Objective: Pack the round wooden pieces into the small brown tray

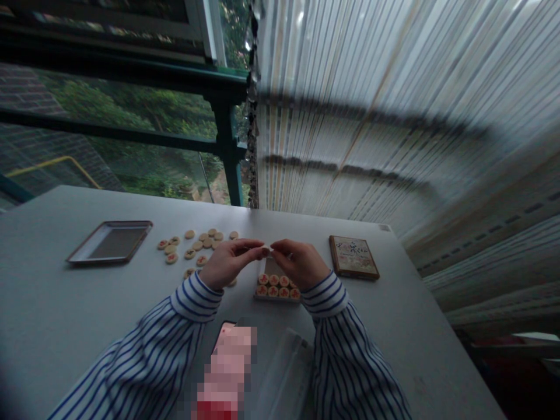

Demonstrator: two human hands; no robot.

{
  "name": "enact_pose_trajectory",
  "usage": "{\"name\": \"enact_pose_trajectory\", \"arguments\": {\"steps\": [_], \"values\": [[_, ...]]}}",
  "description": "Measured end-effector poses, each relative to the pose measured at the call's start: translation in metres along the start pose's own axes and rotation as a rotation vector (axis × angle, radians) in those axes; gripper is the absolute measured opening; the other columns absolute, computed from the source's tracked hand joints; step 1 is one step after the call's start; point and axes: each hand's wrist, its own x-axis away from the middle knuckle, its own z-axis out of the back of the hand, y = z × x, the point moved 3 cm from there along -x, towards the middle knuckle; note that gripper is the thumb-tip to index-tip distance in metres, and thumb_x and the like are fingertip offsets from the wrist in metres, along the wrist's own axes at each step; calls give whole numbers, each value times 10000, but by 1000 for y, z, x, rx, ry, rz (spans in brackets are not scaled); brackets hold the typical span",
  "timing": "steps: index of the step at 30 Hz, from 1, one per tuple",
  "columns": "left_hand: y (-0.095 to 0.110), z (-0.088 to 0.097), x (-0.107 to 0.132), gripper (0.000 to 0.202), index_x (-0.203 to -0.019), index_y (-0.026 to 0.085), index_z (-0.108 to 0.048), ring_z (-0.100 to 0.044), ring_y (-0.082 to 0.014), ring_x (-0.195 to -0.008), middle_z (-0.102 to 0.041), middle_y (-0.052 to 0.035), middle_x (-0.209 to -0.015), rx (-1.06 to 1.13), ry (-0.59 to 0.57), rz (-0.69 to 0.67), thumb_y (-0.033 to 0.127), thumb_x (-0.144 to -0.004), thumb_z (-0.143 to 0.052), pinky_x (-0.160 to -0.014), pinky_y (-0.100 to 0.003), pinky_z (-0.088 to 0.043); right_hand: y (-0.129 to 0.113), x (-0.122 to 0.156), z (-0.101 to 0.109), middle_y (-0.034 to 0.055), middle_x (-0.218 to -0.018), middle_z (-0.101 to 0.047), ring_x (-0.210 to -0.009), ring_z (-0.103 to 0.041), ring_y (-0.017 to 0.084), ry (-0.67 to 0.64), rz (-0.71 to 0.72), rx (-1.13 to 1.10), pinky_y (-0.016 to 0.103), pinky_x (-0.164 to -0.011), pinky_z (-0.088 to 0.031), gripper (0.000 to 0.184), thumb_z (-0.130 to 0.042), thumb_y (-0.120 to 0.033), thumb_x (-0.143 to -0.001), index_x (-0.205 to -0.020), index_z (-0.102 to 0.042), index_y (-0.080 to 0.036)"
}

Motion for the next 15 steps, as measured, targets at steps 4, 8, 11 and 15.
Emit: {"name": "enact_pose_trajectory", "arguments": {"steps": [4,8,11,15], "values": [[0,0,-1,334,-900,72,-620,-621,-185,-772,-668,-119,-830,39,-5,5,329,-688,-617,-741,-322,-487,-4,0,-1,25,-771,-657,-637,-565,100,-27,11,-10,205,-587,-435,202,-478,-269,-799,-907,-620,-175],[-4,-2,-2,327,-889,77,-608,-621,-177,-752,-663,-104,-801,118,-20,27,332,-684,-623,-736,-324,-488,-6,0,-1,28,-793,-656,-639,-568,99,-24,7,-33,207,-590,-439,202,-485,-267,-796,-929,-606,-175],[-5,-4,-2,319,-885,78,-598,-622,-170,-742,-656,-97,-803,146,-18,41,322,-682,-628,-733,-321,-488,-6,-1,-1,29,-779,-655,-630,-568,98,-2,-6,-42,207,-585,-440,190,-500,-264,-788,-914,-606,-170],[-6,-7,-1,321,-881,83,-593,-622,-164,-728,-651,-90,-801,156,-31,53,325,-673,-634,-717,-314,-489,-4,-1,0,24,-766,-660,-624,-572,98,13,-8,-38,210,-587,-442,173,-503,-255,-786,-894,-610,-174]]}}
